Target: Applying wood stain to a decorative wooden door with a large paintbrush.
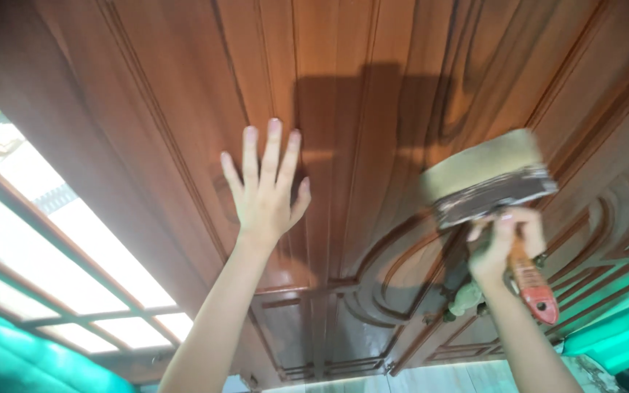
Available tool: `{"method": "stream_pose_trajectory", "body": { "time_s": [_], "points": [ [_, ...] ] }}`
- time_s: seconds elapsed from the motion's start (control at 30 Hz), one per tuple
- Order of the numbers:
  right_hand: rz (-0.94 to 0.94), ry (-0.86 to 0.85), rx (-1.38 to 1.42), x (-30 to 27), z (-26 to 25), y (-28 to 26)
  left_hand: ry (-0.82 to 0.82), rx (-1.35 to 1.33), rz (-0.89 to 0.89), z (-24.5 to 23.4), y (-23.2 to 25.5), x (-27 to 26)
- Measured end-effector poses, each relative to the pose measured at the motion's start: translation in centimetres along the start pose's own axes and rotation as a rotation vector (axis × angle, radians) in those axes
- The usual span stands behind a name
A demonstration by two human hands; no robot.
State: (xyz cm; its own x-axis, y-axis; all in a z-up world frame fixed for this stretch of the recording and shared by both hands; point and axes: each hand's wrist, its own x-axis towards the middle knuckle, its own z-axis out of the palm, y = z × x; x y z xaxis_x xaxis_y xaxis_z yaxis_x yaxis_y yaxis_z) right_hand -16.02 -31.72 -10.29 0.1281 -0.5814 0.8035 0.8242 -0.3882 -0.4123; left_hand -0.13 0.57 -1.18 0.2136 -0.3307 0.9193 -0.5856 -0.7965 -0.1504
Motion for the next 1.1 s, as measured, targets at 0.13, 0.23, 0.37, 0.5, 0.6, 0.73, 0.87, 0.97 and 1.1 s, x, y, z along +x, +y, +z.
{"method": "stream_pose_trajectory", "body": {
  "time_s": [0.13,0.23,0.37,0.5,0.6,0.73,0.87,0.97,1.1],
  "points": [
    [0.013,-0.264,-0.274,-0.7,-1.2,-0.5,-0.044,-0.004,0.329,1.7,-0.7,-0.7],
    [0.039,-0.125,-0.129,0.7,-1.5,0.7,-0.047,0.054,0.863,-1.9,0.1,1.5],
    [0.008,0.047,0.029,1.3,-0.7,1.2,-0.135,0.018,0.982,-2.0,0.0,2.2],
    [-0.016,-0.140,-0.145,-0.2,0.5,-2.0,-0.109,0.071,1.100,-1.5,-0.2,1.9],
    [-0.040,-0.214,-0.270,-0.9,-0.2,-1.5,-0.103,0.055,1.132,-1.9,-0.3,2.3],
    [-0.046,-0.061,-0.181,-0.6,-0.7,-0.7,-0.175,0.059,1.149,-2.3,-0.2,2.6],
    [-0.100,-0.123,-0.234,-2.9,-1.0,0.4,-0.184,0.047,1.166,-2.0,-0.2,2.5],
    [-0.082,-0.227,-0.378,-4.7,-2.8,2.1,-0.203,0.067,1.171,-1.5,-0.2,2.4],
    [0.012,-0.071,-0.381,-4.8,-2.8,3.1,-0.199,0.055,1.209,-0.9,-0.3,1.9]
  ]
}}
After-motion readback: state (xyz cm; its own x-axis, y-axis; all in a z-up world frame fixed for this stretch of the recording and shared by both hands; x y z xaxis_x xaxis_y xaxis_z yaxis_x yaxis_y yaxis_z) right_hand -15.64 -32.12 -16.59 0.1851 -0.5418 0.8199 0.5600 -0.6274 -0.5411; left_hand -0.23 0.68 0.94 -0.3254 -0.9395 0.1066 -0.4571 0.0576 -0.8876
